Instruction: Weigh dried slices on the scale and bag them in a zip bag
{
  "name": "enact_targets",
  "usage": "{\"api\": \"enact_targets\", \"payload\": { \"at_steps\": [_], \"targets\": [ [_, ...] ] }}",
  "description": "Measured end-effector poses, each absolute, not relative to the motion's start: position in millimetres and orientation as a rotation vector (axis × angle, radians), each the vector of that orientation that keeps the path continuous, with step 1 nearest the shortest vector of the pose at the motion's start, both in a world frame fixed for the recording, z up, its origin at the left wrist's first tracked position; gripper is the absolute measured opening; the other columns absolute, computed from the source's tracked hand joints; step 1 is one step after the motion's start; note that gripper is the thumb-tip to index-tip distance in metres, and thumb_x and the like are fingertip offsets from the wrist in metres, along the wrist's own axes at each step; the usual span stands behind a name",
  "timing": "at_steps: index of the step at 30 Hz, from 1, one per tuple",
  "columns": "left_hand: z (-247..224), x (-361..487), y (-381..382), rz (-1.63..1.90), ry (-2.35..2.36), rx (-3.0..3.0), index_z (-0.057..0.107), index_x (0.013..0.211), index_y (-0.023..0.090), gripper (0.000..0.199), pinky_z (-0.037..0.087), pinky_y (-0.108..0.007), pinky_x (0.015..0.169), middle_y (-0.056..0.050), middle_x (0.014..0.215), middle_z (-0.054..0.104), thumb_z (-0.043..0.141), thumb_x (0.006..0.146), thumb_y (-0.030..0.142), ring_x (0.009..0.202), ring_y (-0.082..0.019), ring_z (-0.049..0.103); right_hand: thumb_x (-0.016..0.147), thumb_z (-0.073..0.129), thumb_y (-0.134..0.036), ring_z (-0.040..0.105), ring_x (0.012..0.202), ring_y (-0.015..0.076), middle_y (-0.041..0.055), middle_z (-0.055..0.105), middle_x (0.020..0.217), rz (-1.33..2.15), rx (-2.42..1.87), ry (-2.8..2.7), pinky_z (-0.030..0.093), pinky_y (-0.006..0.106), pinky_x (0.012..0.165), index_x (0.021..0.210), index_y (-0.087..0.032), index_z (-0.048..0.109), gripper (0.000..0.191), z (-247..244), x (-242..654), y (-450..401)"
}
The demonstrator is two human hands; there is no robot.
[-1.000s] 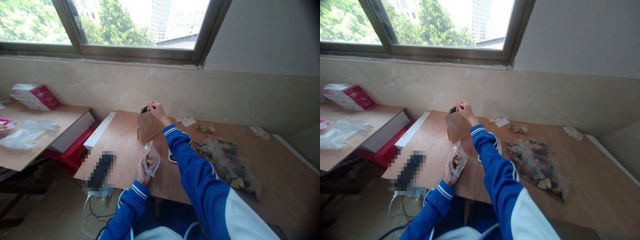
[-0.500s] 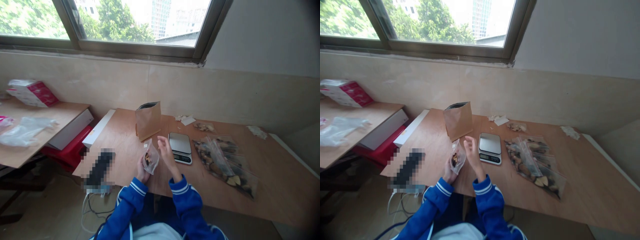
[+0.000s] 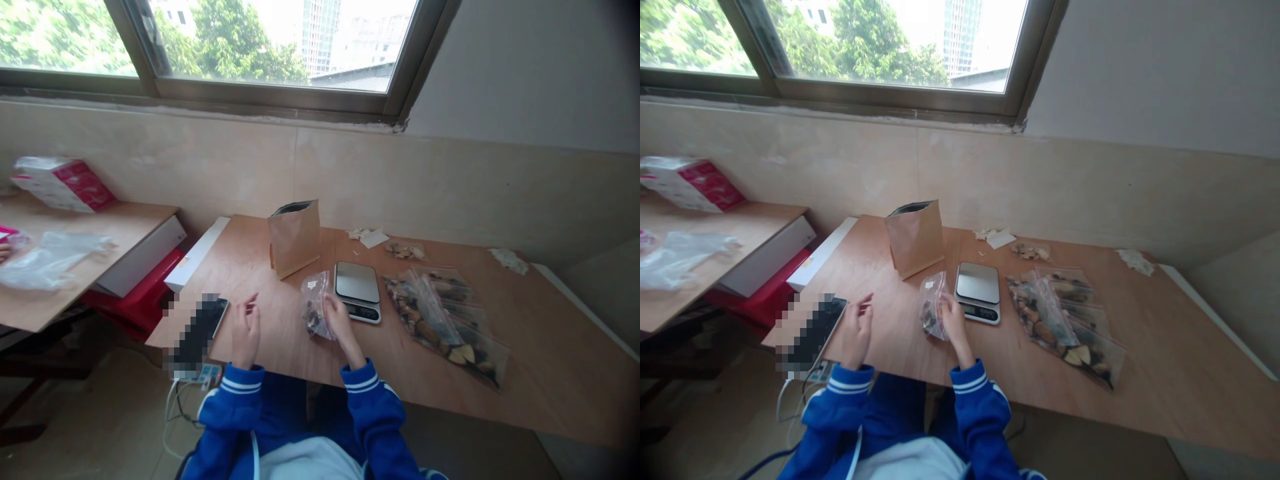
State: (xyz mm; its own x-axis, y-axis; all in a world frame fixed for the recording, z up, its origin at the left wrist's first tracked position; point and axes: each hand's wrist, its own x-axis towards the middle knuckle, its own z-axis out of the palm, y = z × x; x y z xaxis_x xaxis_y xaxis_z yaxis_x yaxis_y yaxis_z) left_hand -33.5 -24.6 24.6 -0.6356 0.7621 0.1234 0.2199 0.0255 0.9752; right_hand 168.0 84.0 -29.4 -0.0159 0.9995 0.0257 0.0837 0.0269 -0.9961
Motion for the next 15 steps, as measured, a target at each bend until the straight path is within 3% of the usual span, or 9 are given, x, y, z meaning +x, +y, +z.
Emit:
{"api": "enact_targets", "payload": {
  "at_steps": [5,9,15],
  "targets": [
    [35,-142,-60,1.272,2.769,0.807,0.056,0.124,0.017,0.043,0.039,-0.049,0.103,-0.014,0.123,0.057,0.044,0.088,0.037,0.117,-0.032,0.053,0.078,0.063,-0.05,0.069,0.085,0.0276,0.0084,0.075,0.089,1.202,-1.193,-1.266,0.055,0.041,0.078,0.093,-0.019,0.072,0.036,-48,161,73],
    [1,-206,-76,0.989,2.433,0.873,0.063,0.107,0.012,0.045,0.049,-0.043,0.09,-0.014,0.1,0.065,0.05,0.079,0.045,0.093,-0.029,0.063,0.08,0.062,-0.052,0.069,0.089,0.0276,0.0086,0.075,0.095,1.216,-1.173,-1.305,0.055,0.039,0.079,0.1,-0.018,0.072,0.04,-49,159,66],
    [-25,-221,-74,0.935,2.329,1.073,0.063,0.106,0.01,0.076,0.05,-0.045,0.084,-0.014,0.094,0.065,0.053,0.065,0.073,0.088,-0.031,0.063,0.081,0.061,-0.052,0.069,0.089,0.0285,0.0082,0.075,0.095,1.213,-1.198,-1.312,0.056,0.039,0.078,0.099,-0.02,0.072,0.038,-45,161,66]
  ]
}}
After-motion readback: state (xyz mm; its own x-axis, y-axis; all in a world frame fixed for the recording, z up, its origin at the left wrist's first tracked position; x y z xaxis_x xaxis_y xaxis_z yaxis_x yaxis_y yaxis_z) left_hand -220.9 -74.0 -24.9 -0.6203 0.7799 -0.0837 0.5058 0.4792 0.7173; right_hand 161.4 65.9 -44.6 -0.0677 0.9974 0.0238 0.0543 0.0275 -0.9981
